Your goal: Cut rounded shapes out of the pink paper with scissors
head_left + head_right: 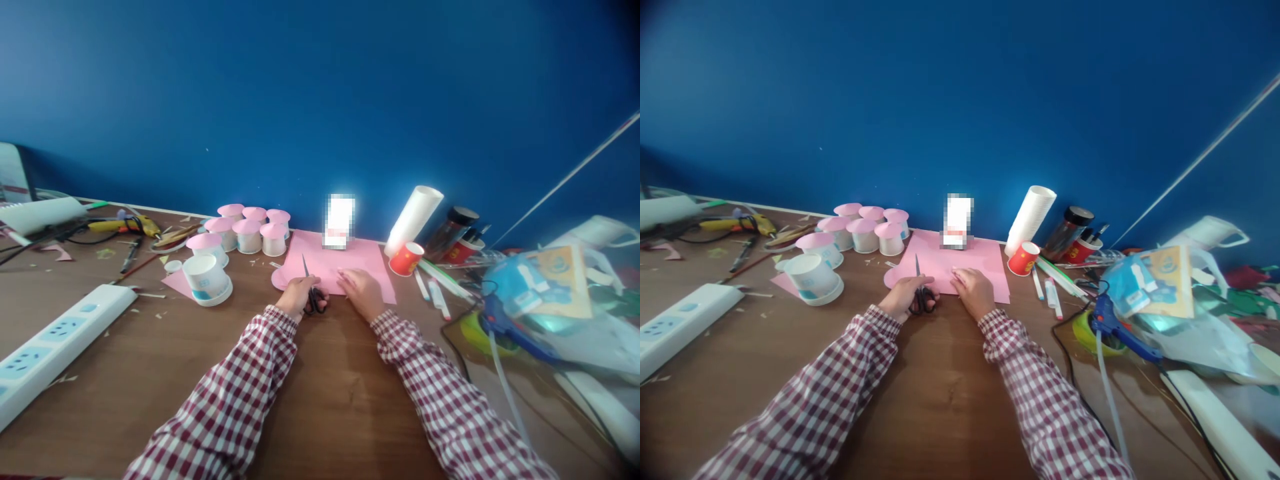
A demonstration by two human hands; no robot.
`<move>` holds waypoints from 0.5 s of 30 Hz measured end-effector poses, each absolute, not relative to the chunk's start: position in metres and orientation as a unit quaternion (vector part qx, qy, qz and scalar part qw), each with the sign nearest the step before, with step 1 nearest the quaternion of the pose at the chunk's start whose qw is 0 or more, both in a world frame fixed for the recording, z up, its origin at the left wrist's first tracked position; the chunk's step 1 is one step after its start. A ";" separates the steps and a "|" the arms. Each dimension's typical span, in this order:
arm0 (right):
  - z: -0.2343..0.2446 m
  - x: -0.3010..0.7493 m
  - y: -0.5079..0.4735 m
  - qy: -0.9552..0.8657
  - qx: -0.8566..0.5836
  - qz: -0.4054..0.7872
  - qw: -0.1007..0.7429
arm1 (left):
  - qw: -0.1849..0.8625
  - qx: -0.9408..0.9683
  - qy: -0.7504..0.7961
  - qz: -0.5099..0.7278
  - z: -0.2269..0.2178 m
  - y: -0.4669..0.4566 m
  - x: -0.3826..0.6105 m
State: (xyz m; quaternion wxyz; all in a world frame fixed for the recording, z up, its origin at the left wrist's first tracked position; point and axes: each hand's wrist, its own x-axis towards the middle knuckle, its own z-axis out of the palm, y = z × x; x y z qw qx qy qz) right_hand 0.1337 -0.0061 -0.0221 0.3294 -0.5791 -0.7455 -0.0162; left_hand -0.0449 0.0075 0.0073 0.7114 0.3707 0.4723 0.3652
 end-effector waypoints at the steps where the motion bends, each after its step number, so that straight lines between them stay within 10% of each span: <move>1: -0.020 0.133 -0.006 -0.739 -0.583 -0.014 0.337 | 0.708 0.371 0.481 0.360 0.008 0.007 -0.044; 8: 0.013 0.135 -0.065 -0.665 -0.611 0.150 0.402 | 0.699 0.359 0.499 0.365 0.006 0.005 -0.042; 15: -0.030 0.137 -0.201 -0.585 -0.686 0.354 0.249 | 0.700 0.373 0.489 0.361 0.005 0.005 -0.042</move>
